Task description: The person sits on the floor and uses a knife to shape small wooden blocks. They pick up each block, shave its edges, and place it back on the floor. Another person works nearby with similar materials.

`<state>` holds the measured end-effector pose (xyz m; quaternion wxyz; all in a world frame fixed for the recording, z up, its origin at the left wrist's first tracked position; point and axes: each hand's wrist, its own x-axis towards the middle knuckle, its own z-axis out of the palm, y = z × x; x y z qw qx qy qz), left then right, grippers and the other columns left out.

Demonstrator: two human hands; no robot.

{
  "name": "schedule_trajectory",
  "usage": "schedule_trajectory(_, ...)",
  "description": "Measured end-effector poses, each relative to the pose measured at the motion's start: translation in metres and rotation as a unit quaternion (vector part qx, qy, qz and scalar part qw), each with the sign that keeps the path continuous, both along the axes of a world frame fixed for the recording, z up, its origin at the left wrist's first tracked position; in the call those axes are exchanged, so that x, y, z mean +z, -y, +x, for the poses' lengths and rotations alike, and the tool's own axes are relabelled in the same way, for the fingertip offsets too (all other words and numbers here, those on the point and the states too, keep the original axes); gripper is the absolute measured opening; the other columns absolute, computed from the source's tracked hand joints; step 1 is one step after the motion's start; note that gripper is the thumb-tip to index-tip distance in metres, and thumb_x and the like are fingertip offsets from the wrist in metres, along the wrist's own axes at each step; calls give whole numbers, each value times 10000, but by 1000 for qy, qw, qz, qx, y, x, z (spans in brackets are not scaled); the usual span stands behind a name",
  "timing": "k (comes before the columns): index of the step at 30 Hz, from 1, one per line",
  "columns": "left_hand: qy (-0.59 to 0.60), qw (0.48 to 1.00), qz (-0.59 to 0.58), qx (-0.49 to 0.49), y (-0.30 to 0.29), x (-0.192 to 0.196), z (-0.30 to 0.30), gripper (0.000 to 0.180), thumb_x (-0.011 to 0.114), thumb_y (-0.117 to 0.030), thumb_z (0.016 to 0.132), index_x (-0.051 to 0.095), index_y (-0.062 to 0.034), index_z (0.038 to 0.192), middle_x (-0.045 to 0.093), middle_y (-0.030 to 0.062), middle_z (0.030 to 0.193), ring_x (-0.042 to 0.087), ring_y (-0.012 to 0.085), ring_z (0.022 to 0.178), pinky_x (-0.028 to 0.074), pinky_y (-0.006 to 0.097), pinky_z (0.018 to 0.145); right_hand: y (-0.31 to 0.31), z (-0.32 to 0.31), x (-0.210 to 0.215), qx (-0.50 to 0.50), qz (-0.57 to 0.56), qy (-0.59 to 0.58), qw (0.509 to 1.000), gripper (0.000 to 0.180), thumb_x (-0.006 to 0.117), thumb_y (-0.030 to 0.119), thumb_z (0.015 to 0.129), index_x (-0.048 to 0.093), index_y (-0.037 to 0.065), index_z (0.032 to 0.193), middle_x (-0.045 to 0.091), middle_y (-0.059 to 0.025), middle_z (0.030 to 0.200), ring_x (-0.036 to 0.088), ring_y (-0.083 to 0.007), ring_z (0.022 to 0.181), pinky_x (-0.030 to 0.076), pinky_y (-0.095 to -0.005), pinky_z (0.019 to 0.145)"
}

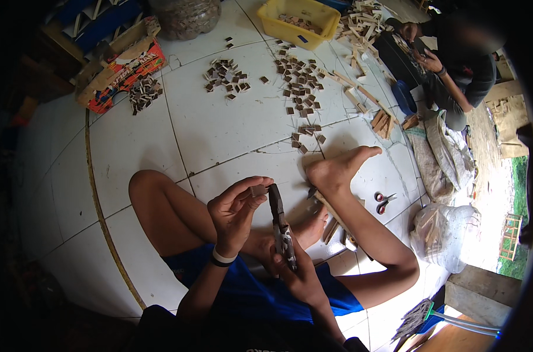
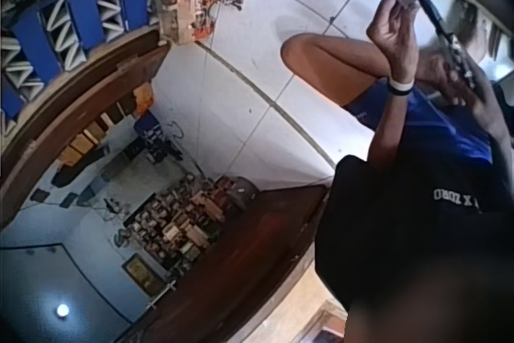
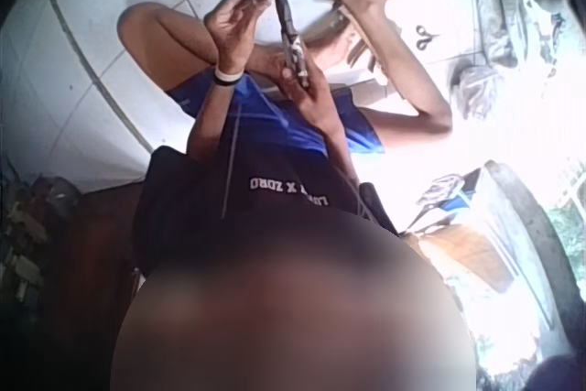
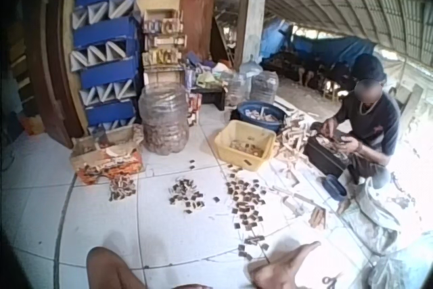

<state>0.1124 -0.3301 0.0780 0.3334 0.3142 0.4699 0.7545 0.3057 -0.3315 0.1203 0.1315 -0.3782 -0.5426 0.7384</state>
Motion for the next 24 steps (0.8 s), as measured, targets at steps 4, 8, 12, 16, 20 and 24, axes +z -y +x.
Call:
schedule_trajectory(4,38,999,-1,20,0,2,3,312,672,93,956,641,93,1267,721,204,1211,703,288,1166,578,385,1033,-1,-2,5,5,-6,12,1000,663,561,99,1070,248,28,1650,555,-49,1136,504,-127,1016,434,-268,934)
schedule_trajectory(8,59,998,-1,38,0,4,6,307,674,86,956,649,87,1262,728,214,1203,713,295,1144,570,401,1038,0,-5,4,11,-6,17,1000,658,563,84,1062,262,27,1644,571,-71,1133,532,-144,993,447,-280,911)
schedule_trajectory(12,-43,995,-54,66,4,12,7,295,677,95,945,669,87,1240,747,208,1151,730,277,1087,582,394,999,8,-18,-1,-43,213,44,975,709,632,60,1006,297,27,1629,599,-176,1135,624,-274,978,496,-357,885)
schedule_trajectory(16,-163,980,-82,82,5,19,4,276,686,147,910,714,94,1179,762,170,1141,743,177,989,636,300,889,8,-22,-4,-14,348,219,912,812,710,57,912,320,57,1624,562,-237,1078,615,-417,950,517,-473,834)
schedule_trajectory(20,-170,978,-96,75,6,20,0,298,686,147,911,702,94,1203,763,154,1132,734,164,975,635,301,892,4,-21,-8,5,369,236,899,857,737,75,882,321,88,1630,542,-220,1038,599,-431,919,506,-521,836)
schedule_trajectory(24,-144,982,-95,76,7,18,-1,311,697,132,915,692,95,1224,758,162,1124,727,157,994,620,306,917,2,-20,-12,20,335,229,914,842,733,80,893,325,92,1630,550,-226,1082,601,-412,926,507,-510,848)
